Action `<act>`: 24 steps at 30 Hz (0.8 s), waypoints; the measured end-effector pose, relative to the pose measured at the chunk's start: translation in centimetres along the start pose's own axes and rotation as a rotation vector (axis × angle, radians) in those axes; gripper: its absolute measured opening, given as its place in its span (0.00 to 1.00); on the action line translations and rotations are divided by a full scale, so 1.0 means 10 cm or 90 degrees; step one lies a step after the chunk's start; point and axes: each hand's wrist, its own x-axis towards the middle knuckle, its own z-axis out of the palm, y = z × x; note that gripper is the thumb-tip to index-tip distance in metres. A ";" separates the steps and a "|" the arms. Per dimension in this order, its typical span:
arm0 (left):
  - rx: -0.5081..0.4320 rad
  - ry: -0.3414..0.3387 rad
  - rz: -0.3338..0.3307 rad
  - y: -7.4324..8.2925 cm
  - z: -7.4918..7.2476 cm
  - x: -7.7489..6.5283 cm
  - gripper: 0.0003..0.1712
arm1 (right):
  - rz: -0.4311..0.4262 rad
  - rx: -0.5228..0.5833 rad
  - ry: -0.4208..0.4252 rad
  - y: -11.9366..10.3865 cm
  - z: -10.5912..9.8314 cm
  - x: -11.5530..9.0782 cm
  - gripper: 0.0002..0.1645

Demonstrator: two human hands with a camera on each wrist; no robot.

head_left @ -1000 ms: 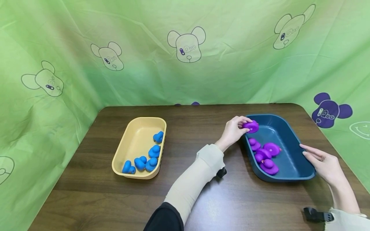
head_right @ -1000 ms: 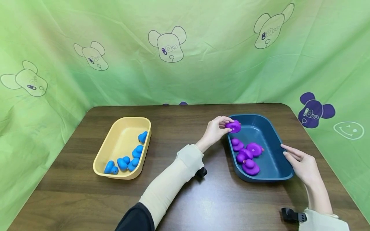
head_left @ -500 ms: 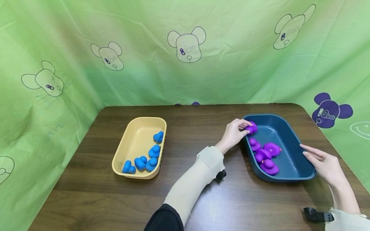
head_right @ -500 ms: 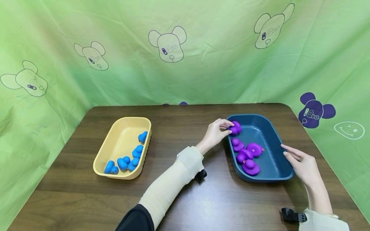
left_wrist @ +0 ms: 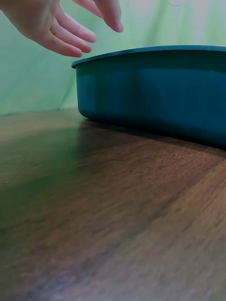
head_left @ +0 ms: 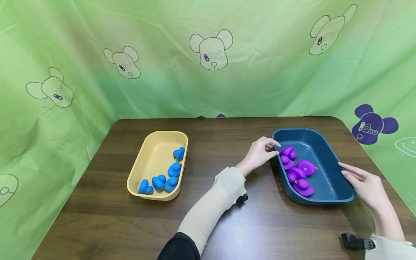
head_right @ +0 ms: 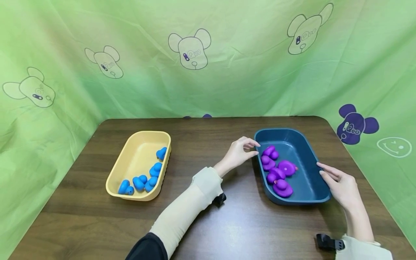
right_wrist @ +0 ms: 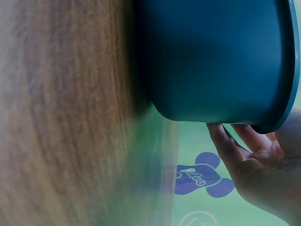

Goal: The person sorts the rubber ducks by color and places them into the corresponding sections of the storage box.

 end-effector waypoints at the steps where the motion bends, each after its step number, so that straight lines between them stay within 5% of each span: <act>1: 0.001 -0.004 0.001 0.00 -0.01 -0.01 0.11 | -0.001 -0.009 0.001 0.00 0.00 0.00 0.19; 15: 0.059 -0.080 0.019 0.02 -0.26 -0.24 0.13 | -0.102 -0.241 0.071 -0.11 0.02 0.03 0.21; 24: 0.146 -0.130 0.005 0.12 -0.47 -0.44 0.15 | -0.137 -0.290 0.051 -0.34 0.05 0.06 0.22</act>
